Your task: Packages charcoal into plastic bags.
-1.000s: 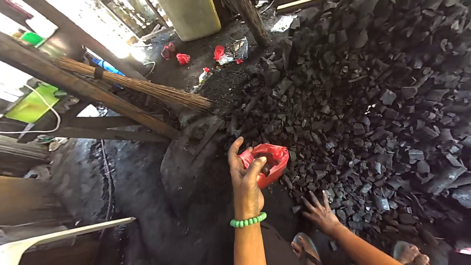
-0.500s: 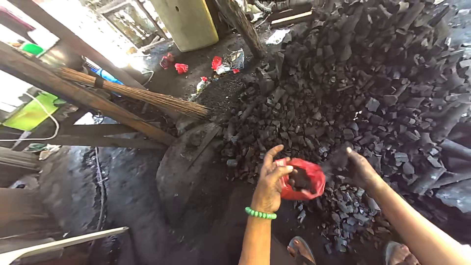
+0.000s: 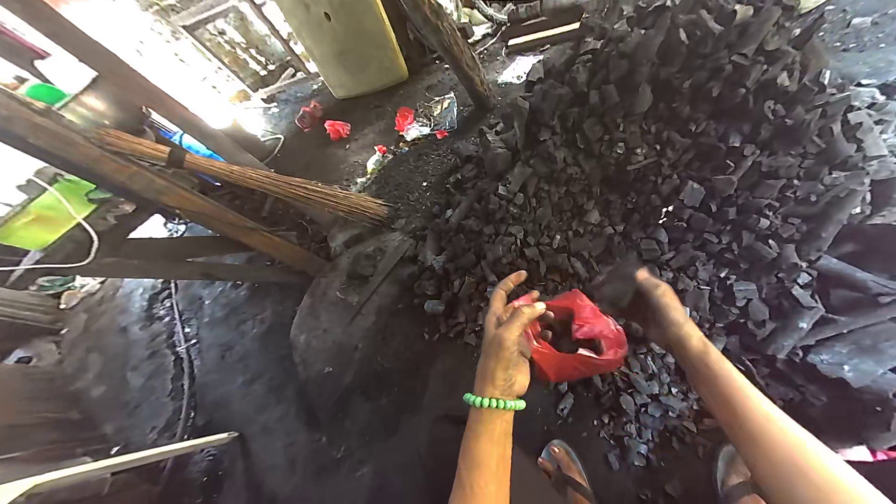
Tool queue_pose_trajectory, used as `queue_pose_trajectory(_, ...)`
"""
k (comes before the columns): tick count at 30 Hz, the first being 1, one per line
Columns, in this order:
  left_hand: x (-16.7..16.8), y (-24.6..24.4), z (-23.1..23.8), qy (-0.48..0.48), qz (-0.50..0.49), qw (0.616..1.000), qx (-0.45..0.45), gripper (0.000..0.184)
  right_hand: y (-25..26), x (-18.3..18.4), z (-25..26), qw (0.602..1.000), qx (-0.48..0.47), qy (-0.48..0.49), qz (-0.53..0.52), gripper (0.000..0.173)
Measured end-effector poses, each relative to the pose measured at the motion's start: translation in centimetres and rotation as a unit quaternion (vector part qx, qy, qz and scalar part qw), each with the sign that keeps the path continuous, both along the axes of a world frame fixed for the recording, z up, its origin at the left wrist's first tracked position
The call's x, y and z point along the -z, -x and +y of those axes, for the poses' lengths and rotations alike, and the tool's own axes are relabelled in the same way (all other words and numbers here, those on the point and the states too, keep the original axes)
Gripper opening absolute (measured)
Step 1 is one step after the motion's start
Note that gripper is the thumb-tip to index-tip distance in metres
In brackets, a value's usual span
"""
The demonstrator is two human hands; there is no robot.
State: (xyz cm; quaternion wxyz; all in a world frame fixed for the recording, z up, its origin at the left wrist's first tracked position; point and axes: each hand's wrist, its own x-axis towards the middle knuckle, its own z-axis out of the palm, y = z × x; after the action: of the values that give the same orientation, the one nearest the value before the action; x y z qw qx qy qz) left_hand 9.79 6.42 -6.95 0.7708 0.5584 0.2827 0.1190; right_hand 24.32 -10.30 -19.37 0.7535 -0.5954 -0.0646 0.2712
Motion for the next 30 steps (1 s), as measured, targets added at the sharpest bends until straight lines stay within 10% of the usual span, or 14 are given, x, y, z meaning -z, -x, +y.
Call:
queue_pose_trajectory(2, -0.2, 0.3, 0.3, -0.003, -0.012, 0.999, -0.034, 0.048, -2.2, 2.6, -1.8, 0.996, 0.040, -0.019, 0.078, 0.075)
queue_pose_trajectory(4, -0.5, 0.4, 0.7, -0.004, -0.036, 0.998, -0.053, 0.050, -2.8, 7.0, -3.5, 0.975, -0.023, 0.215, -0.045, 0.061)
queue_pose_trajectory(8, -0.2, 0.5, 1.5, -0.059, -0.044, 0.995, -0.065, 0.056, 1.1, 11.4, -3.6, 0.727, -0.310, 0.581, -0.196, 0.102)
queue_pose_trajectory(10, 0.0, 0.6, 2.1, -0.095, -0.036, 0.992, -0.076, 0.059, 3.2, 12.0, -3.3, 0.674, -0.345, 0.620, -0.206, 0.108)
queue_pose_trajectory(30, 0.1, 0.8, 3.3, -0.009, -0.057, 0.996, -0.074, 0.055, 3.3, 12.0, -6.1, 0.623, -0.468, 0.578, -0.244, 0.082)
